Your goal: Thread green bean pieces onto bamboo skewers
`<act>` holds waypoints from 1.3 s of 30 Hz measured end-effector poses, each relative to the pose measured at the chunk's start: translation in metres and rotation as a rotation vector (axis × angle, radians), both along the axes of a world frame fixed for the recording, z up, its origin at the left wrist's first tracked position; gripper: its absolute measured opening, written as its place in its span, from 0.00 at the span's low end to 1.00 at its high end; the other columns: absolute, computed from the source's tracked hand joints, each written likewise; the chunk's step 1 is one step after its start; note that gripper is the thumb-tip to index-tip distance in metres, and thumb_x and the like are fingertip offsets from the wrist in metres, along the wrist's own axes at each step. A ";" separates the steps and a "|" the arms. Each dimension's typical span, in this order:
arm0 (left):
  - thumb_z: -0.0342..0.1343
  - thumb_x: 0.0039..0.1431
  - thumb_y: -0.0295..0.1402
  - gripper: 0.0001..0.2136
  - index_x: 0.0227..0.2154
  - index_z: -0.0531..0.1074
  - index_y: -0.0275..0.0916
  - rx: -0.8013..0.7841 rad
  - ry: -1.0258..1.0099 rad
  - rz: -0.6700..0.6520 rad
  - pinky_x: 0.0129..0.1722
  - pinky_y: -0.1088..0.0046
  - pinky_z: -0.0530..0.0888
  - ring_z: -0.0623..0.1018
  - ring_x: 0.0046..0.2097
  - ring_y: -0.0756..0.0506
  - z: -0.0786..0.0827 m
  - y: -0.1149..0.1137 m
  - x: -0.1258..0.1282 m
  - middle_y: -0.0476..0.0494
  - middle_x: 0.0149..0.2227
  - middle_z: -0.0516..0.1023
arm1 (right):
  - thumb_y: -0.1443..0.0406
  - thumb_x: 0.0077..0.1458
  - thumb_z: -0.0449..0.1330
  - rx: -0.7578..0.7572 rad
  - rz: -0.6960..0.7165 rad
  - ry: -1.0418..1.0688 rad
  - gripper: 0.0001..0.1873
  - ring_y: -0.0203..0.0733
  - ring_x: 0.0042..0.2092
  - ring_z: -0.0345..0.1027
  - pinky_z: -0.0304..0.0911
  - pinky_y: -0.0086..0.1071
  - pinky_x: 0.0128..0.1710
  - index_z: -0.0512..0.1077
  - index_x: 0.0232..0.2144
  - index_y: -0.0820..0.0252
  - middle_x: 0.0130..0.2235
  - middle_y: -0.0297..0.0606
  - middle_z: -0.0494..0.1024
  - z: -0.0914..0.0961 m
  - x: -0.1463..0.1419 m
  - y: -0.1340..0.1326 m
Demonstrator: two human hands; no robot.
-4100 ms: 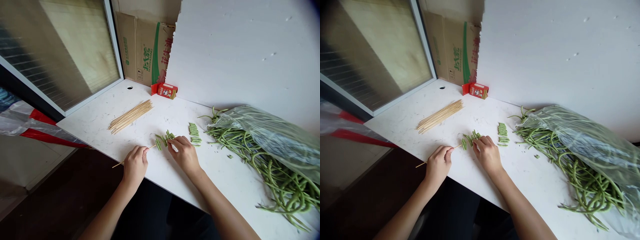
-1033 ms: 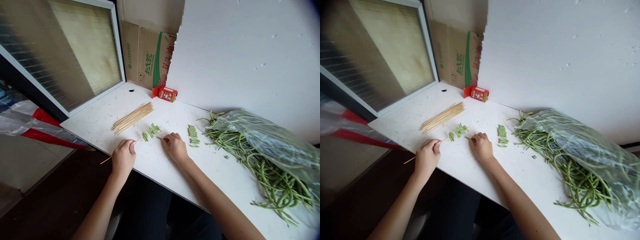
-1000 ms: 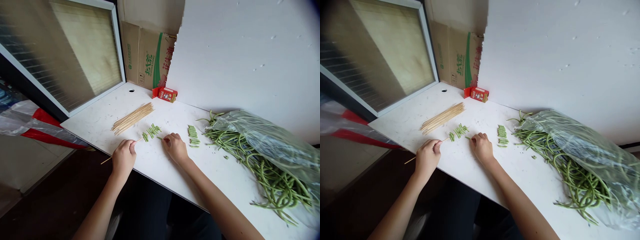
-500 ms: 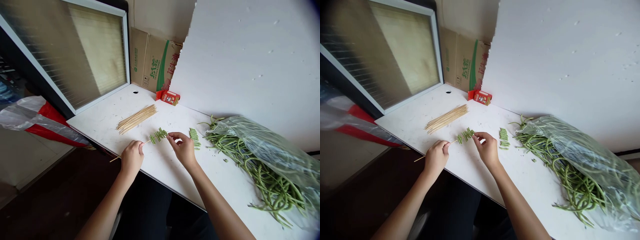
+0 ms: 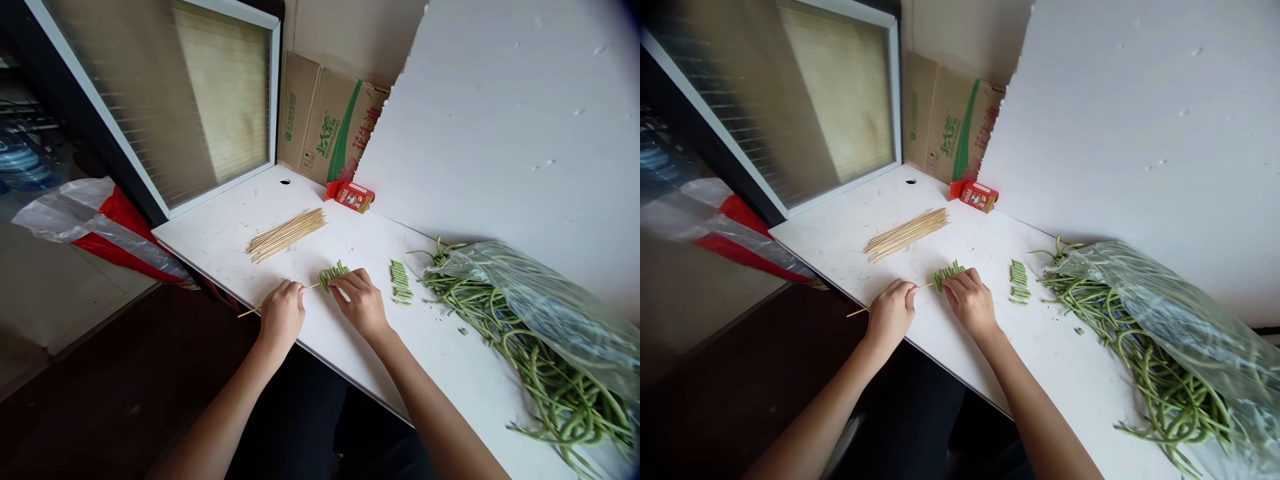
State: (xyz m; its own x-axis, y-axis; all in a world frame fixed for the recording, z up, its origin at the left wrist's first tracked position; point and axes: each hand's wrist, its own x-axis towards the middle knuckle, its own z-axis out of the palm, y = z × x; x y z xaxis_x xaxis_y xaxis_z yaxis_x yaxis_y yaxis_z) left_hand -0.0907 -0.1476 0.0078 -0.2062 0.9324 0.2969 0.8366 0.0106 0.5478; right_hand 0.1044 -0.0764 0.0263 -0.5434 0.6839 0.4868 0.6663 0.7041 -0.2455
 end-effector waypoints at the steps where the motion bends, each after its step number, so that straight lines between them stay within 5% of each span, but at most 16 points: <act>1: 0.50 0.72 0.29 0.11 0.36 0.77 0.41 0.000 -0.001 -0.002 0.34 0.68 0.68 0.78 0.35 0.43 0.000 0.000 0.000 0.43 0.35 0.81 | 0.66 0.70 0.59 0.016 0.001 -0.015 0.11 0.48 0.45 0.69 0.69 0.36 0.34 0.82 0.44 0.53 0.43 0.41 0.84 -0.001 0.001 0.000; 21: 0.49 0.73 0.28 0.11 0.36 0.76 0.41 -0.009 0.018 -0.035 0.34 0.67 0.68 0.78 0.35 0.43 0.000 -0.003 0.006 0.42 0.36 0.80 | 0.66 0.70 0.58 0.069 -0.024 -0.174 0.12 0.50 0.45 0.68 0.68 0.39 0.33 0.81 0.49 0.54 0.42 0.45 0.82 0.000 0.006 0.002; 34: 0.49 0.73 0.28 0.11 0.37 0.76 0.40 -0.050 0.039 -0.054 0.35 0.67 0.68 0.78 0.36 0.43 -0.002 -0.004 0.006 0.42 0.37 0.80 | 0.73 0.62 0.58 -0.054 0.028 -0.260 0.19 0.50 0.46 0.68 0.68 0.38 0.33 0.80 0.51 0.57 0.44 0.44 0.81 0.019 0.009 -0.006; 39: 0.48 0.74 0.29 0.11 0.39 0.76 0.40 -0.084 0.059 -0.058 0.36 0.67 0.68 0.78 0.37 0.44 0.000 -0.004 0.008 0.42 0.38 0.80 | 0.70 0.67 0.58 -0.079 0.017 -0.223 0.14 0.49 0.45 0.69 0.68 0.36 0.33 0.81 0.49 0.59 0.41 0.45 0.82 0.022 0.010 -0.003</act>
